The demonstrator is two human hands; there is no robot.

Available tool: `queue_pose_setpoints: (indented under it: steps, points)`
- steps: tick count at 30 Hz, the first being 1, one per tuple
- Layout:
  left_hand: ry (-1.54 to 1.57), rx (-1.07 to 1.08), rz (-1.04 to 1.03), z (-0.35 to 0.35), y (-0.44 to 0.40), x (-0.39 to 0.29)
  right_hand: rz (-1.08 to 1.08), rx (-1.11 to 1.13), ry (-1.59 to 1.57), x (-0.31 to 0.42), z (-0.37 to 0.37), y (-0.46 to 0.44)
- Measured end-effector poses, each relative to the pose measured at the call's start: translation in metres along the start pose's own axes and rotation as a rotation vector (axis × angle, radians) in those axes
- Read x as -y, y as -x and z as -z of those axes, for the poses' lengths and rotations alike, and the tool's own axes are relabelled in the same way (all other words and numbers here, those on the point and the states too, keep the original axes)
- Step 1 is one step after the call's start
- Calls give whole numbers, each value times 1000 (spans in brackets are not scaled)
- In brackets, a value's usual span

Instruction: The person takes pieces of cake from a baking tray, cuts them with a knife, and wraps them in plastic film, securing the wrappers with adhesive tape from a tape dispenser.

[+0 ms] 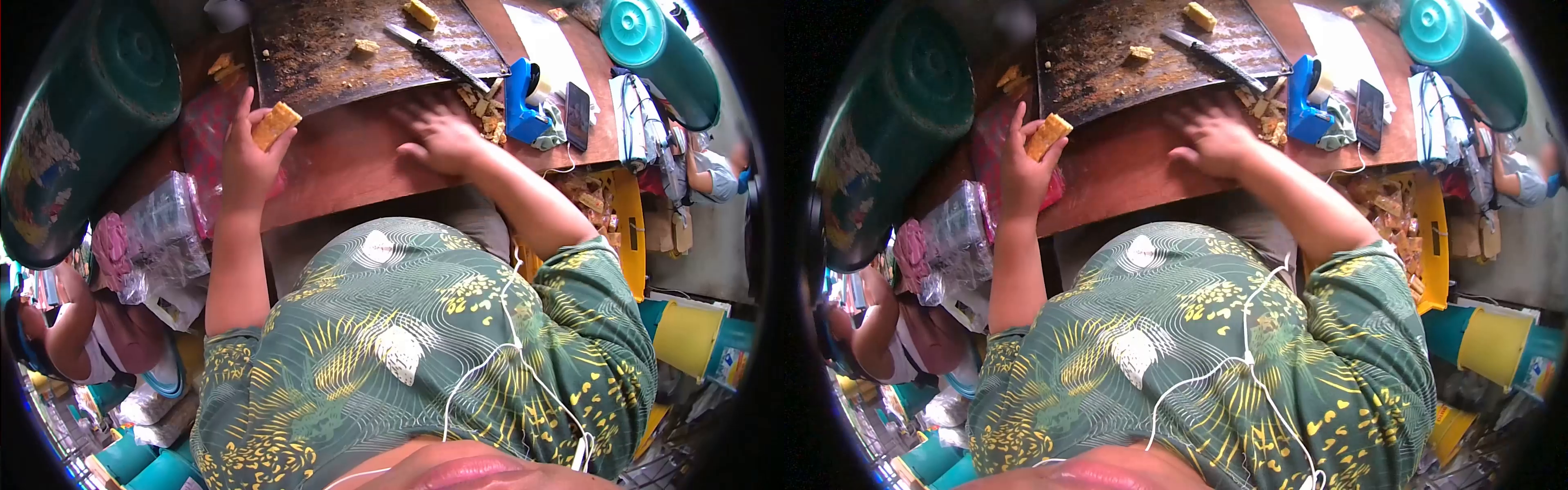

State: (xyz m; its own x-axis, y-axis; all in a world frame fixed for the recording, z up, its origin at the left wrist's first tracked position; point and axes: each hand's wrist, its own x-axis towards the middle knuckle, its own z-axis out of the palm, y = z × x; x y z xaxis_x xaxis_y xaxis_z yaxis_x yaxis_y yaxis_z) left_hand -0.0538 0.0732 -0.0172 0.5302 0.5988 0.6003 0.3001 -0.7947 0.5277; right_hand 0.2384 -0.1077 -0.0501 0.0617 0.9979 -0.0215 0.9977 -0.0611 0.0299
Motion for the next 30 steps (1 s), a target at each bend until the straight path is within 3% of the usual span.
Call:
queue_pose_setpoints:
  steps: [2,3,4,6,8,9,13,14,16,17,20,21,24,28,30]
  points:
    - [19,3,34,3,5,-6,-166,30,212,-20,15,16]
    - [50,17,66,2,8,-9,-115,-192,153,-28,5,24]
    - [83,36,99,-2,11,-12,-84,-239,81,-16,13,24]
    - [135,69,138,-14,13,-20,63,-154,-156,18,28,32]
    - [143,111,151,-18,7,-41,301,-96,-196,36,5,38]
    - [182,98,110,-22,7,-42,318,-19,-175,34,1,38]
    - [247,142,129,-17,10,-49,-38,-44,8,-7,9,30]
    - [262,163,140,-15,13,-50,77,-428,33,-20,5,31]
    - [283,209,148,-14,18,-52,91,-364,-262,-30,25,27]
    - [292,236,142,-16,22,-52,139,-507,-273,-21,35,26]
    - [251,308,44,-20,23,-59,151,-340,-458,11,65,24]
    - [227,332,-1,-21,22,-62,244,-446,-646,24,67,22]
    - [144,378,-136,-24,17,-78,382,-322,-819,43,75,22]
    - [134,397,-233,-24,14,-87,405,-129,-808,44,69,19]
    - [168,406,-225,-26,15,-86,418,-157,-800,44,65,20]
